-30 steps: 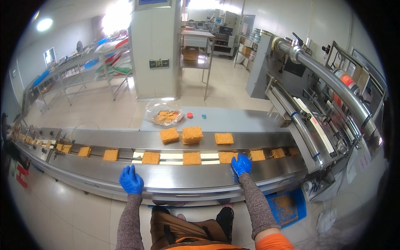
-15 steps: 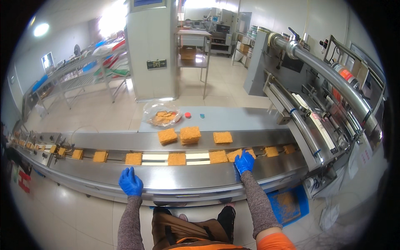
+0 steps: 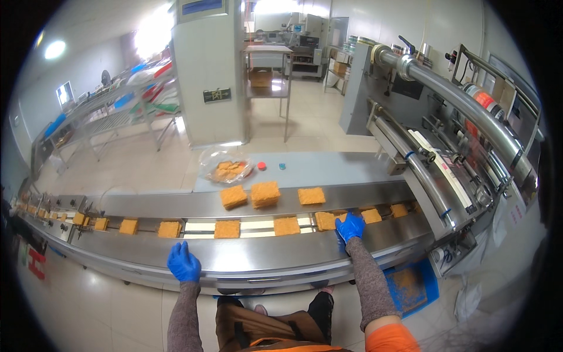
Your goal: The person arranges square biscuits on a moving conveyor belt in a food processing facility. They use gloved hands to pick up and place biscuits into designated slots on the belt, ensuring they are aligned for the next stage of processing.
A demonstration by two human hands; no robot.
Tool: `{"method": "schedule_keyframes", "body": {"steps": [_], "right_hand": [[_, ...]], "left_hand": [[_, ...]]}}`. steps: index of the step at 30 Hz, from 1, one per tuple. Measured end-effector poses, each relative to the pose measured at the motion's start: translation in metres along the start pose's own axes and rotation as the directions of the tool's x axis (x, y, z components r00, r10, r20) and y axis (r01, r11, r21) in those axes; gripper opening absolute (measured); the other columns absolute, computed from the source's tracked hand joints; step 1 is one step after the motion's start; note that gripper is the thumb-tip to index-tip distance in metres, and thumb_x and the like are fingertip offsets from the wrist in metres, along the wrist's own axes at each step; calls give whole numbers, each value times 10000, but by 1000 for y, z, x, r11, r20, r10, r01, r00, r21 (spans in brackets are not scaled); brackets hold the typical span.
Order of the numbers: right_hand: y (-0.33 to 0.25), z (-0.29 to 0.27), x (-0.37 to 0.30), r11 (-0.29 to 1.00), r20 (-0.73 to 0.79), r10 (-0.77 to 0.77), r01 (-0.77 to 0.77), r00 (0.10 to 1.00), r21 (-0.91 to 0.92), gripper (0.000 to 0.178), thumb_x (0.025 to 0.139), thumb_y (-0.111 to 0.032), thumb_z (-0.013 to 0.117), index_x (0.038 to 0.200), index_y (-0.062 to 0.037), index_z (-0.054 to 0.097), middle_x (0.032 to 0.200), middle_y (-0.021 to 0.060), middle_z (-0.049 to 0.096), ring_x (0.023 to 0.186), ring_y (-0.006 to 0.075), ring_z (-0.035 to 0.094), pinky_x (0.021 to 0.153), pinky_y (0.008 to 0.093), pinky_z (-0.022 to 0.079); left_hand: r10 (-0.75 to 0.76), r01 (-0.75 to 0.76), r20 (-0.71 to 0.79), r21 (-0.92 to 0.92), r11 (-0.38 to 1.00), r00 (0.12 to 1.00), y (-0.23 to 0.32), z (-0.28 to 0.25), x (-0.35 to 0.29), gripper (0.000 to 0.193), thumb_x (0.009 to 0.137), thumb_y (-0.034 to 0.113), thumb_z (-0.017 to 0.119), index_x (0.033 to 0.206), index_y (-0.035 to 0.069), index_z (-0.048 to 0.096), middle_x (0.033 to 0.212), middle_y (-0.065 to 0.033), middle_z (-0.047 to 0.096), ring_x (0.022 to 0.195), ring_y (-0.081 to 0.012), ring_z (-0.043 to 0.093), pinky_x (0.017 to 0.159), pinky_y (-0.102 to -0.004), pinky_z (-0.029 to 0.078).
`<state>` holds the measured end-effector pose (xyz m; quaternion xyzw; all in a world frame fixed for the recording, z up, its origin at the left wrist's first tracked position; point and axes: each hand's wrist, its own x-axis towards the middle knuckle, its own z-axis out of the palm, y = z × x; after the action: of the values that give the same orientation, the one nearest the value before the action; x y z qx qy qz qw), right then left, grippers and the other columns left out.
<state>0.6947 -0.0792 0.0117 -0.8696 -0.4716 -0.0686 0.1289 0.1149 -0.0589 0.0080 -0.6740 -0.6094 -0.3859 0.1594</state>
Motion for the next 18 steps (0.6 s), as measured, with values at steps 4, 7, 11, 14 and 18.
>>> {"method": "schedule_keyframes", "body": {"steps": [4, 7, 11, 14, 18], "right_hand": [[18, 1, 5, 963, -20, -14, 19, 1000, 270, 401, 853, -403, 652, 1010, -38, 707, 1020, 242, 698, 951, 412, 673, 862, 506, 528], [41, 16, 20, 975, -30, 41, -34, 999, 219, 369, 852, -366, 659, 1019, -44, 726, 1013, 242, 701, 967, 415, 666, 873, 508, 520], [83, 35, 37, 935, -38, 61, -44, 997, 351, 481, 928, -464, 587, 1096, -35, 726, 1072, 252, 696, 1019, 405, 662, 908, 484, 511], [94, -8, 66, 833, 280, 5, -158, 960, 530, 656, 988, -602, 449, 1239, -36, 666, 1243, 267, 639, 1131, 403, 624, 976, 461, 481], [153, 16, 70, 701, 86, -123, 25, 989, 712, 748, 912, -606, 582, 1423, -64, 516, 1421, 290, 499, 1195, 418, 578, 983, 491, 469]], "left_hand": [[5, -5, -4, 13, 1000, 1000, -2, 2, -1, 347, 775, 54, 640, 1118, 33, 690, 1139, -189, 641, 1045, -380, 618, 874, -486, 485], [14, -14, 1, 19, 1000, 1000, -4, 5, -3, 364, 779, 55, 636, 1139, 35, 684, 1154, -190, 638, 1060, -381, 613, 902, -485, 475], [7, -8, 24, 28, 1000, 1000, -3, 4, -3, 376, 794, 67, 625, 1167, 48, 675, 1181, -185, 631, 1079, -382, 603, 923, -484, 469], [-6, 5, 9, 31, 999, 1000, -19, 6, -10, 387, 801, 88, 615, 1182, 55, 675, 1189, -183, 629, 1091, -386, 596, 939, -486, 464], [22, -21, 102, -15, 1000, 995, 2, 12, 0, 406, 829, 100, 581, 1222, 45, 666, 1218, -196, 620, 1102, -391, 592, 961, -481, 465]]}}
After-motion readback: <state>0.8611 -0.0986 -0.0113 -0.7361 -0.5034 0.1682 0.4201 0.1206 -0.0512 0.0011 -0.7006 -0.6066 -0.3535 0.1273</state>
